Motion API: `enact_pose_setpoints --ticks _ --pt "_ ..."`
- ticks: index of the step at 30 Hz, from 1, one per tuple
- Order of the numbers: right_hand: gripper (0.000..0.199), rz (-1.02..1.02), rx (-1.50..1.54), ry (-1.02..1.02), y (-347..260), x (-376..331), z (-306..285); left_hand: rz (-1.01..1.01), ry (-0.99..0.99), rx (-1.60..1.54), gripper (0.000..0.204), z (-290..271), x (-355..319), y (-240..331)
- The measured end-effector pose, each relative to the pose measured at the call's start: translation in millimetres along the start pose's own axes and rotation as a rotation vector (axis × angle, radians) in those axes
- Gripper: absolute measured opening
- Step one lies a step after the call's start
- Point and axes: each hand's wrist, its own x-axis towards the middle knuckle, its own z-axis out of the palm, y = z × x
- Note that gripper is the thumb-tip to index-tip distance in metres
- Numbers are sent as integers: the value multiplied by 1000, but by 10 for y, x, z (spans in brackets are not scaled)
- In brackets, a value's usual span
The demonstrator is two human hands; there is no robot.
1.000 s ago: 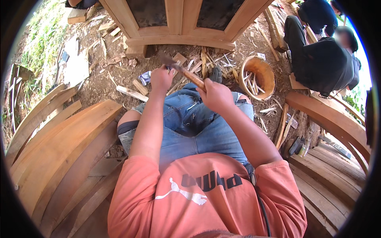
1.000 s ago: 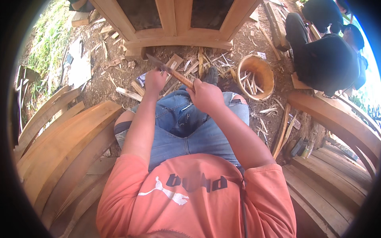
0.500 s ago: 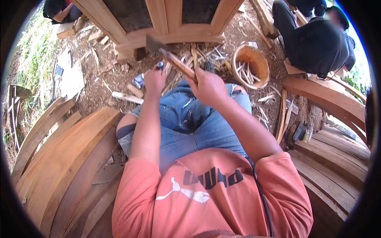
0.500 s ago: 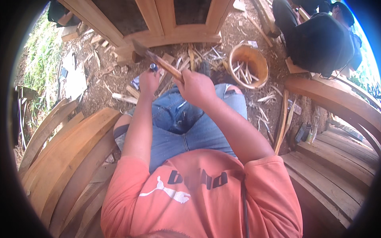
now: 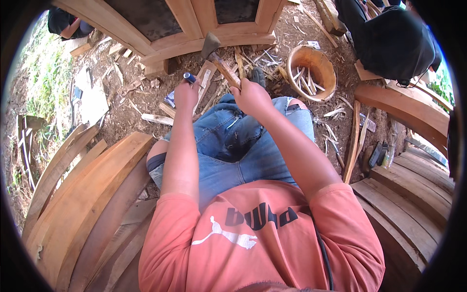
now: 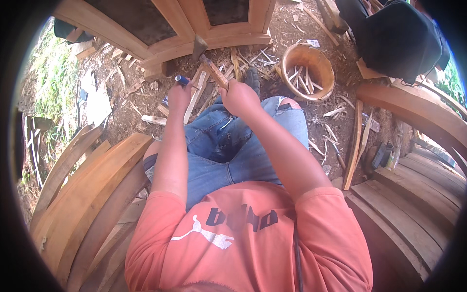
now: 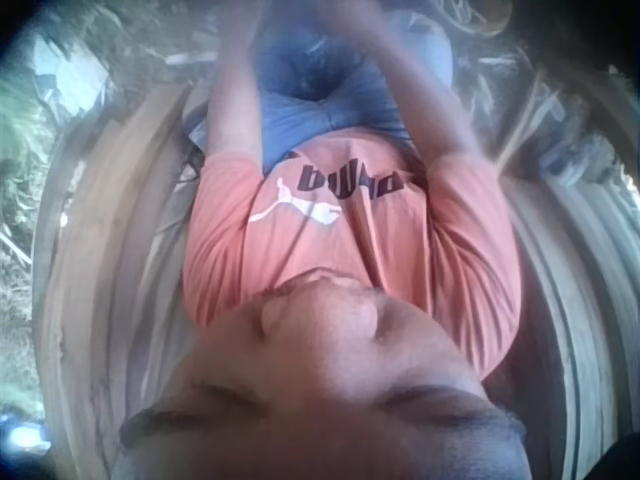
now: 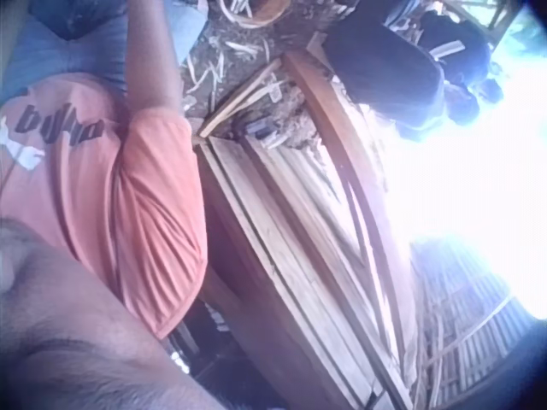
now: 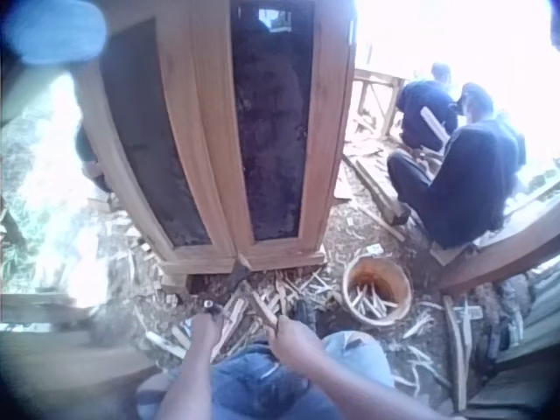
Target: The person is hammering nails into a wooden structure while sitting on the ground. They use a hammer to drive nails into the wood, occasionally adjusting their position and the wood pieces.
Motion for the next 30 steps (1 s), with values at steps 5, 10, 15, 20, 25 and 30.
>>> enact_pose_setpoints --ticks 5,10,15,20,25,30 --pt "37 -74 -120 -87 112 489 212 -140 -92 -66 34 -249 310 -109" --pt "31 -112 -249 -212 370 804 704 -226 -177 -155 34 -293 674 -390" --pt "31 -44 -269 -327 337 855 735 -341 -289 -249 36 -284 841 -800" --pt "30 -18 -226 -382 377 917 694 -537 -238 -604 28 -171 919 -828" --pt "31 2 -204 -401 333 889 622 -497 -107 -564 23 -153 797 -617" --pt "32 37 -175 -401 380 882 587 -180 -65 -243 21 -286 239 147"
